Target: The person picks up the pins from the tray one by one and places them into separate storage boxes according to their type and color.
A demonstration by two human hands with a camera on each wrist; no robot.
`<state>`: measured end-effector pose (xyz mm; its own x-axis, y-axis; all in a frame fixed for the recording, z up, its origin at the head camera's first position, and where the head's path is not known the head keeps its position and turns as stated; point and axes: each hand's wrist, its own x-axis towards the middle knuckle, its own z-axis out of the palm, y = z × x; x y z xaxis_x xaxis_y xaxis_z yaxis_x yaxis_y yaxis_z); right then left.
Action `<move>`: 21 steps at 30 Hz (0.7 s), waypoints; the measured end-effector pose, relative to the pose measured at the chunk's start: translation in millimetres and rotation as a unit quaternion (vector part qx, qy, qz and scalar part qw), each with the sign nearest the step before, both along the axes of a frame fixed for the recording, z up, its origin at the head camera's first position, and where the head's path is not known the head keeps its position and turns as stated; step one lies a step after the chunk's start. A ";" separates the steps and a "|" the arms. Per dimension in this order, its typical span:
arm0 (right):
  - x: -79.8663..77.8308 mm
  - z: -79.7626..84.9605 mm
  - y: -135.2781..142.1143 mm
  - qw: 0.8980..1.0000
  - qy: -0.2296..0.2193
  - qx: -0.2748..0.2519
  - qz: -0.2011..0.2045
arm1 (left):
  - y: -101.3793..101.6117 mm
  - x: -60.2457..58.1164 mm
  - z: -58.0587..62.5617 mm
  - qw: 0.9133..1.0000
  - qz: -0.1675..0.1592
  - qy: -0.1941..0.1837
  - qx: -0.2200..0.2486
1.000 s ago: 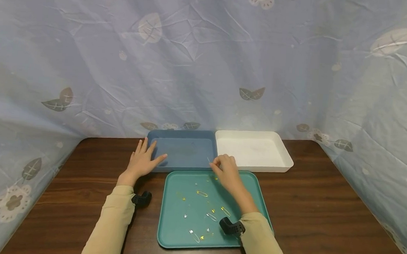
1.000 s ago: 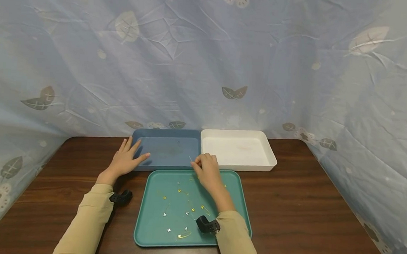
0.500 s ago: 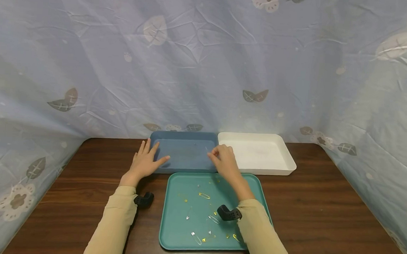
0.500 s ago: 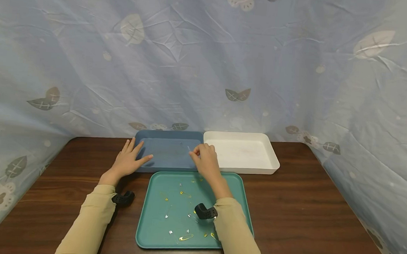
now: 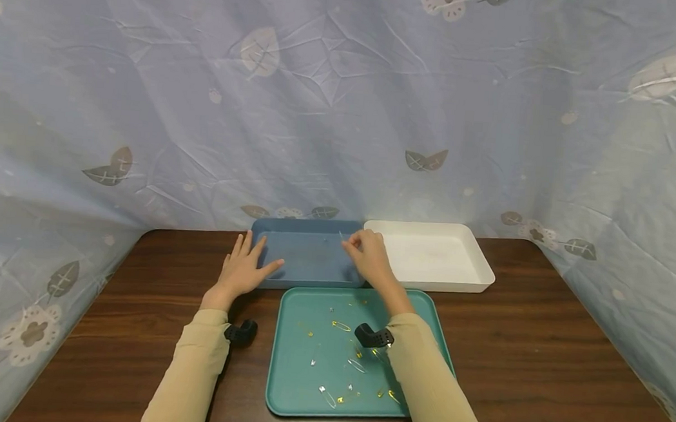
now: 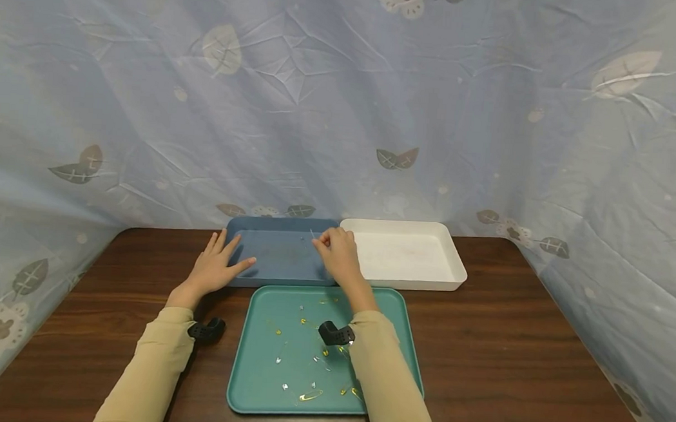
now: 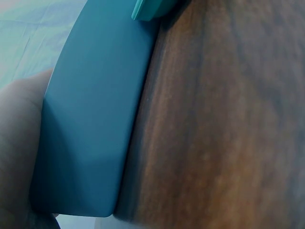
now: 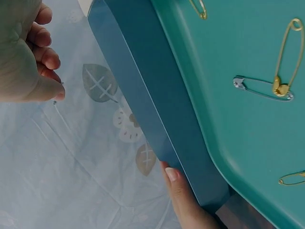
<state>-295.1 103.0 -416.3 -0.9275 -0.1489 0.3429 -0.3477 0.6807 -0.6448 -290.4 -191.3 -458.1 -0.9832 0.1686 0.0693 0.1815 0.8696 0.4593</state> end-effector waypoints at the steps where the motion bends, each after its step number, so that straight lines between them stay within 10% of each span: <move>1: -1.2 0.5 -0.8 1.000 -0.002 -0.001 -0.002 | 0.0 -0.1 0.0 1.000 0.000 0.001 0.001; 21: -22.9 -8.8 -9.2 0.998 -0.041 0.033 -0.025 | 4.4 0.7 -1.6 1.000 -0.003 0.009 0.001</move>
<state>-318.0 93.8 -425.1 -0.9590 -0.1222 0.2556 -0.2600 0.7382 -0.6225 -289.7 -187.0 -459.7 -0.9808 0.1743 0.0880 0.1952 0.8676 0.4573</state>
